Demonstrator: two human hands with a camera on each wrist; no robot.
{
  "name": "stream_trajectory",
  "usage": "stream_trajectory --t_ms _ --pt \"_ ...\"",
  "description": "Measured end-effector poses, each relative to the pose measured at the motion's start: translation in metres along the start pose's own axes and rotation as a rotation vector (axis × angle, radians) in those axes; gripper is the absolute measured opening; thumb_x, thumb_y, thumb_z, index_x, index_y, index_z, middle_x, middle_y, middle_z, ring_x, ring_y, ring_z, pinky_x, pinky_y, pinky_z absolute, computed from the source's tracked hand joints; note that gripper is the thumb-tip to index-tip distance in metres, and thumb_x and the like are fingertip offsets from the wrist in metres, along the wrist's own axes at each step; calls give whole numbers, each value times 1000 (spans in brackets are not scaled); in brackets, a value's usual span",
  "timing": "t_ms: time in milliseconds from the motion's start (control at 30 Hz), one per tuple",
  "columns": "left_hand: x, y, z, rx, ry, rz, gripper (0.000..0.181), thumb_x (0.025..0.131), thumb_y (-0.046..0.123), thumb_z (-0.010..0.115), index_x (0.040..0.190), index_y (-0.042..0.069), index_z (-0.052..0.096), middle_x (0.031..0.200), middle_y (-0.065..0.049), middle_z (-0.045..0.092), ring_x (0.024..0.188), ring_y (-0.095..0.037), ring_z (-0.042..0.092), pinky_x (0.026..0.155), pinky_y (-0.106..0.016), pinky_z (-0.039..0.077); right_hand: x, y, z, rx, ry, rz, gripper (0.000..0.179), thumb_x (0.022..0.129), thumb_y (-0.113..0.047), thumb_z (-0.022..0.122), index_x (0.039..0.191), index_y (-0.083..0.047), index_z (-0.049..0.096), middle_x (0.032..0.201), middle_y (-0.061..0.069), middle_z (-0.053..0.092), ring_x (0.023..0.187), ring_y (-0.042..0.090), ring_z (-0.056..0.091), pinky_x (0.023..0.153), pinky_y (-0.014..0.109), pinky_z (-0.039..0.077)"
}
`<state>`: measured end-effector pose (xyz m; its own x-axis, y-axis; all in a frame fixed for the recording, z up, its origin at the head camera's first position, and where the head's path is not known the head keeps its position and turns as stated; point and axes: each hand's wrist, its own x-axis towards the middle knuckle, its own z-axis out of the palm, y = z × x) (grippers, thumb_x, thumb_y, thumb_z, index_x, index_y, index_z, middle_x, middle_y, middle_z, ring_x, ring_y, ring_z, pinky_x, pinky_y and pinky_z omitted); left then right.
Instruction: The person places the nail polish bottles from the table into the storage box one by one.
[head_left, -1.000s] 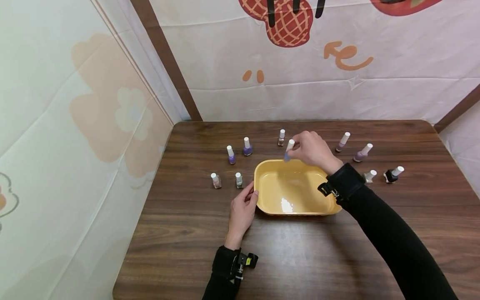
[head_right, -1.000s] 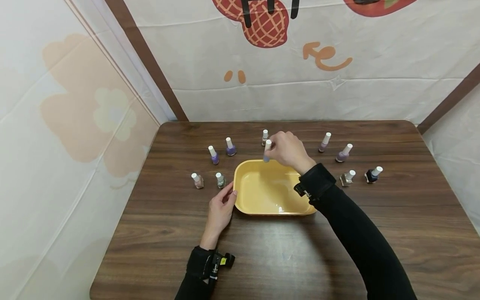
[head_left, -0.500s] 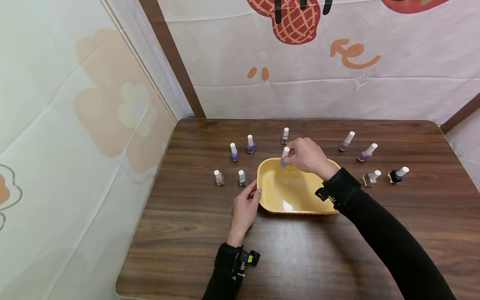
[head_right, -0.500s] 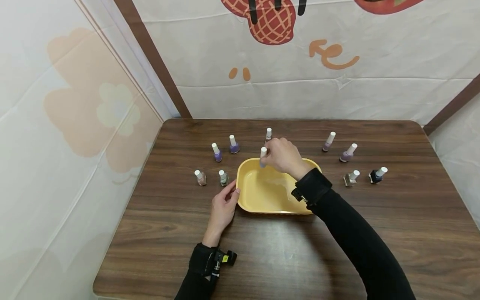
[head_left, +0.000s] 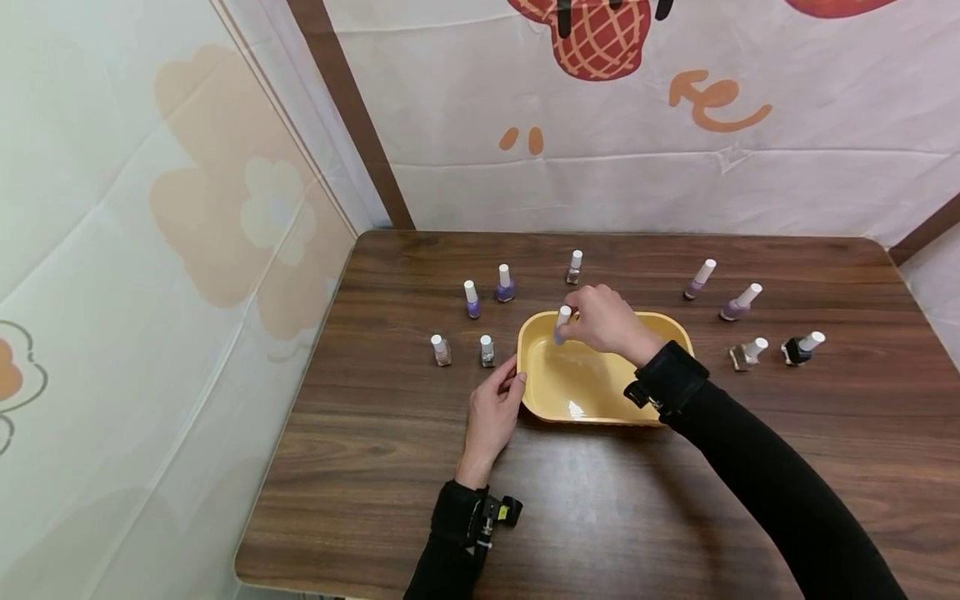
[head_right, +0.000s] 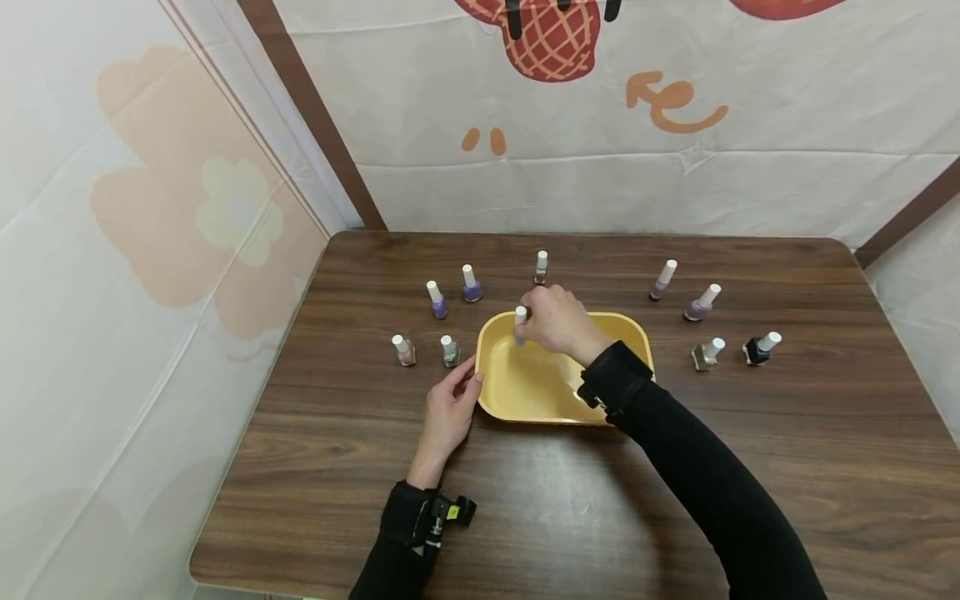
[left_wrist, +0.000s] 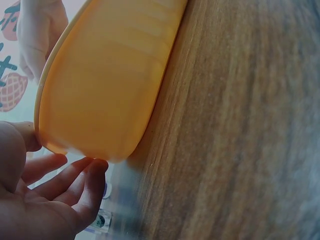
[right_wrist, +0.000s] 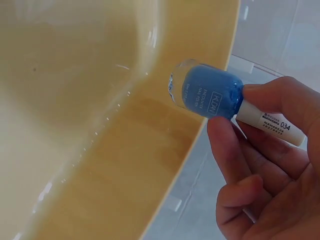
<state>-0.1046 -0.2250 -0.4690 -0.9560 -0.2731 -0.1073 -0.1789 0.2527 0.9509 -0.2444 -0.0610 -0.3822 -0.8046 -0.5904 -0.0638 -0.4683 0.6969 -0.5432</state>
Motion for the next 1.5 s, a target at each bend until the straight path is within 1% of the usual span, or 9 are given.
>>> stream_trajectory --t_ms 267,400,533,700,800,1033,1300,1500 --pt "1 0 0 2 -9 8 39 98 26 56 135 12 57 124 -9 66 105 -17 65 85 -26 55 3 1 12 32 -26 -26 12 77 -18 77 73 -13 67 64 0 59 57 14 48 58 26 37" --pt "1 0 0 -8 -10 4 39 98 25 57 135 12 57 122 -10 66 106 -18 65 86 -26 55 4 0 16 31 -32 -32 12 76 -18 78 74 -12 67 65 1 60 59 15 51 59 26 38" --pt "1 0 0 -7 -9 6 39 97 25 58 134 12 58 121 -10 67 105 -18 65 85 -26 55 7 0 21 12 -39 -24 12 75 -18 78 73 -13 67 66 1 61 61 16 52 60 26 39" --pt "1 0 0 -4 -9 13 39 97 26 58 134 11 58 121 -11 67 105 -18 65 85 -25 55 9 0 24 20 -51 -14 12 75 -18 77 73 -13 66 68 0 61 61 16 53 61 27 40" --pt "1 0 0 1 -6 17 39 97 26 58 134 11 58 120 -11 67 104 -18 66 84 -24 55 10 0 27 23 -52 -17 12 74 -16 76 72 -13 65 67 0 60 61 15 51 60 26 40" --pt "1 0 0 0 4 59 38 97 21 58 132 7 59 117 -14 68 102 -19 67 83 -24 56 11 1 33 5 -34 -54 14 72 -13 75 68 -13 62 66 0 55 57 14 47 55 25 36" --pt "1 -1 1 7 5 56 38 96 21 59 132 8 59 117 -12 69 102 -18 67 82 -24 56 14 1 40 -16 -25 -62 16 72 -11 69 65 -12 55 64 1 48 55 13 42 55 24 32" --pt "2 -2 0 3 1 46 38 97 21 59 133 8 59 117 -12 68 102 -18 67 82 -23 56 15 0 43 6 -22 -64 16 74 -7 65 65 -12 53 61 1 46 52 12 39 54 24 31"
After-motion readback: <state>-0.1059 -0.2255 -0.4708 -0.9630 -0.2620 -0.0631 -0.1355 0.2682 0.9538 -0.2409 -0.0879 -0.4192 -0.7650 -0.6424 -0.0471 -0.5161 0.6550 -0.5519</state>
